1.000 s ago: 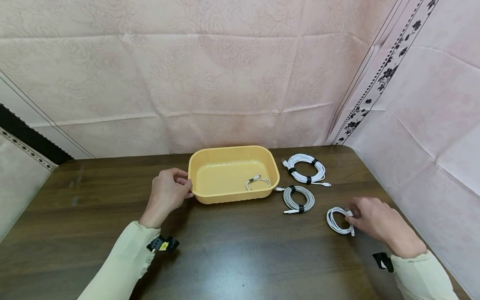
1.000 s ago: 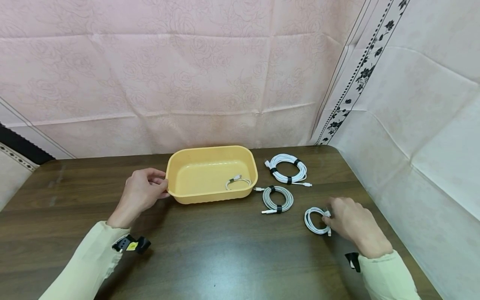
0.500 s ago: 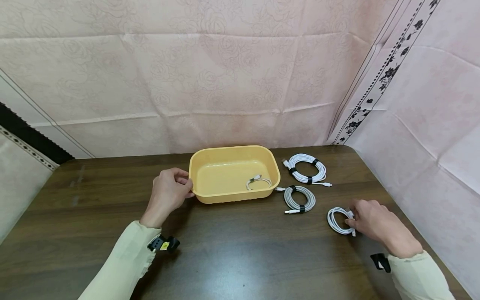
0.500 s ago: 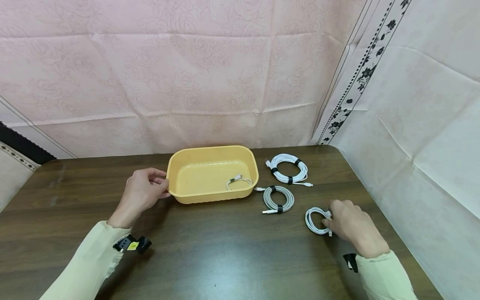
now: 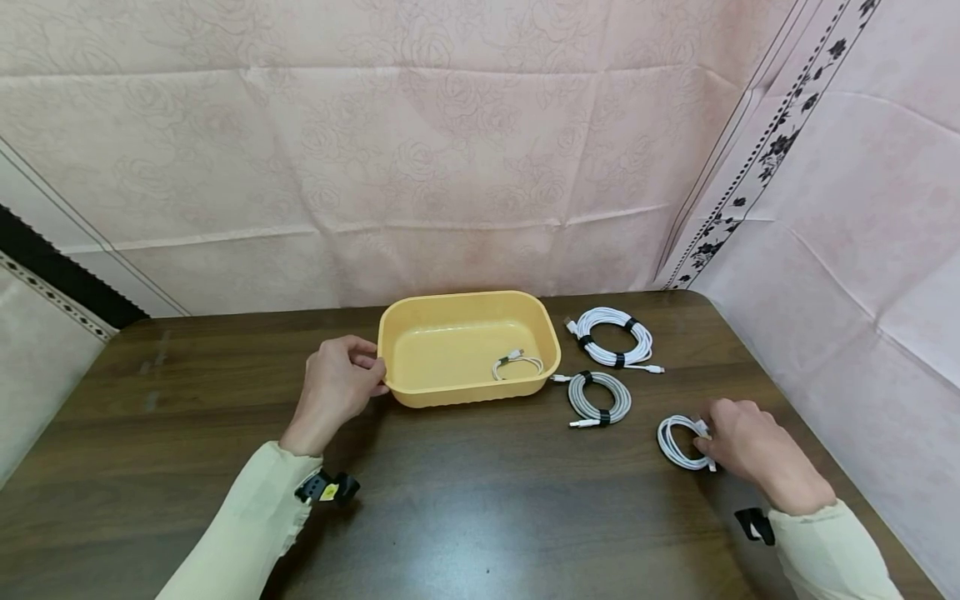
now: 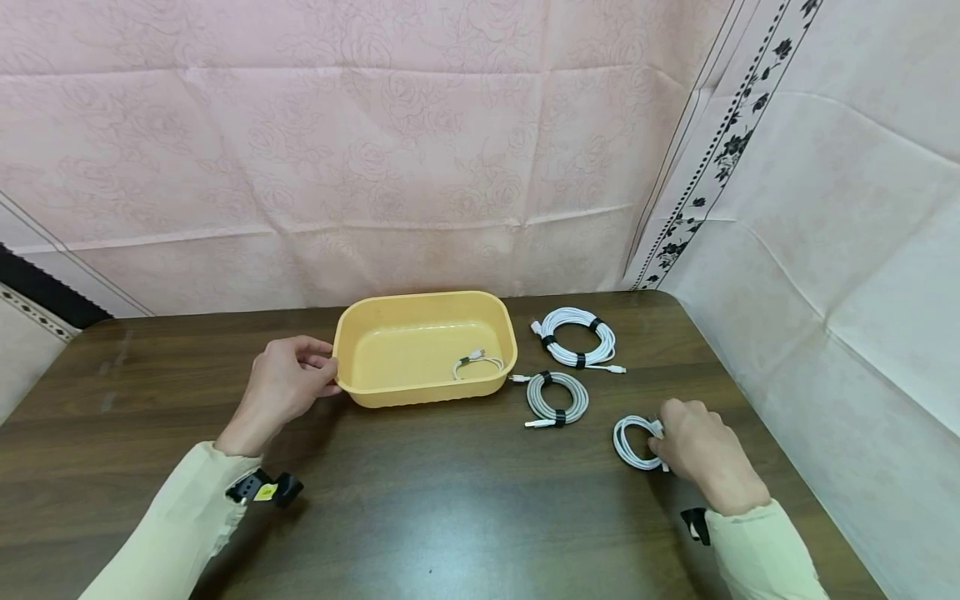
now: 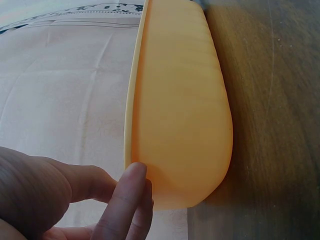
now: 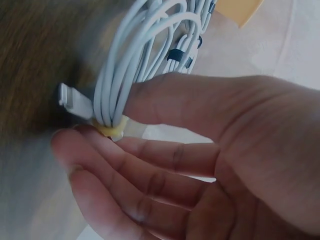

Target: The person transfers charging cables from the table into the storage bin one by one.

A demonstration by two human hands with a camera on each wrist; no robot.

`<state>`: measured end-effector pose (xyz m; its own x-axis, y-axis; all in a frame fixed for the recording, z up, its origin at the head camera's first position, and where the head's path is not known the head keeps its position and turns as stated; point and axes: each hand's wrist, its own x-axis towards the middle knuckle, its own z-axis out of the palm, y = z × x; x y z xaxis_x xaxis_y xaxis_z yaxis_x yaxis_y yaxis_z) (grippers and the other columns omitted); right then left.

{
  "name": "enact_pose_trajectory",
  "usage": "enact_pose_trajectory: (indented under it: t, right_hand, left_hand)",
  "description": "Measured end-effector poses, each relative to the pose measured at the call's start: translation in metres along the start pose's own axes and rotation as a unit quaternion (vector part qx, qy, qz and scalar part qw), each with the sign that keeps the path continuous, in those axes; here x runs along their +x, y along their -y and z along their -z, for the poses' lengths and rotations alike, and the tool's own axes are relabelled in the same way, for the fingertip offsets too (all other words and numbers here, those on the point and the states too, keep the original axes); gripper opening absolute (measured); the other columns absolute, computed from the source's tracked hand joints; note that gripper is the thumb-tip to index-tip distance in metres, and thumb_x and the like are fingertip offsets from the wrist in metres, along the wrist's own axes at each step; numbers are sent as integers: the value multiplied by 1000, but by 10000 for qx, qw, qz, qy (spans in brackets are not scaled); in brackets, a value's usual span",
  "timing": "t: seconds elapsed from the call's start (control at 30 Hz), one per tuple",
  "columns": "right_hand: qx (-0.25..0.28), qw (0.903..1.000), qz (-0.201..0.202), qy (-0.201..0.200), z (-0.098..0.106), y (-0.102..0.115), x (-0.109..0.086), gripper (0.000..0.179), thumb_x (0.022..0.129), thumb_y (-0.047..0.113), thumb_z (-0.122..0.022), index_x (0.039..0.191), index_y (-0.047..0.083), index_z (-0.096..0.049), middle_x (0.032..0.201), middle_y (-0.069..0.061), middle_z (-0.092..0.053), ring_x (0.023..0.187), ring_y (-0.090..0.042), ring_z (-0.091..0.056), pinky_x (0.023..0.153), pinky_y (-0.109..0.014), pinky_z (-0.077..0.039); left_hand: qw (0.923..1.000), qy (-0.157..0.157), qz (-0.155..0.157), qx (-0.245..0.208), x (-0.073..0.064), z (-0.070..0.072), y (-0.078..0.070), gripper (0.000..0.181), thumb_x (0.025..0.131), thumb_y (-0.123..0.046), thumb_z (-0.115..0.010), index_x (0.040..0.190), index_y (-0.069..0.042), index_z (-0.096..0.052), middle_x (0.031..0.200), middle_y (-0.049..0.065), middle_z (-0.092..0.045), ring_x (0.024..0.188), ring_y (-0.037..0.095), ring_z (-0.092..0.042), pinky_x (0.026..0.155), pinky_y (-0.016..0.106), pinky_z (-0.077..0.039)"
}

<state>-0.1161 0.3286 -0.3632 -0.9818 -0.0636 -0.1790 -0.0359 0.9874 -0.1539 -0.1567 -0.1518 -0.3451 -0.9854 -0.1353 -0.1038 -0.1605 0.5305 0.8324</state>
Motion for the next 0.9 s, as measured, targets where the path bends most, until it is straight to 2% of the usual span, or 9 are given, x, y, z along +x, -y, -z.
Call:
enact_pose_trajectory:
  t: [0.17, 0.5, 0.77, 0.9]
  right_hand:
    - [126, 9999, -52, -39, -1, 1, 0, 23, 83, 10, -64, 67, 14, -47, 64, -2, -43, 61, -20, -43, 51, -32, -33]
    - [269, 9994, 38, -224, -3, 0, 1, 24, 81, 7, -64, 62, 15, -51, 61, 1, -44, 57, -18, -42, 48, -30, -30]
    - [226, 9995, 44, -210, -1, 0, 1, 33, 81, 6, -64, 63, 17, -38, 63, 2, -35, 59, -17, -40, 51, -29, -27]
    - [213, 9996, 40, -183, -1, -1, 1, 33, 81, 6, -64, 63, 18, -39, 63, 3, -35, 59, -17, -40, 51, -29, -27]
  left_hand:
    - [10000, 11, -6, -8, 0, 0, 0, 35, 93, -11, -61, 124, 5, -64, 103, 20, -71, 66, 9, -72, 60, 23, -62]
    - [10000, -8, -47, 81, 1, 0, 1, 34, 94, -12, -61, 123, 4, -64, 101, 19, -72, 66, 9, -72, 60, 23, -61]
    - [10000, -7, -40, 45, 0, 1, 1, 34, 94, -12, -61, 123, 5, -64, 101, 19, -72, 66, 9, -72, 60, 22, -61]
    - [10000, -2, -7, 13, 0, 0, 0, 34, 94, -11, -61, 123, 4, -64, 102, 19, -72, 66, 9, -72, 60, 23, -61]
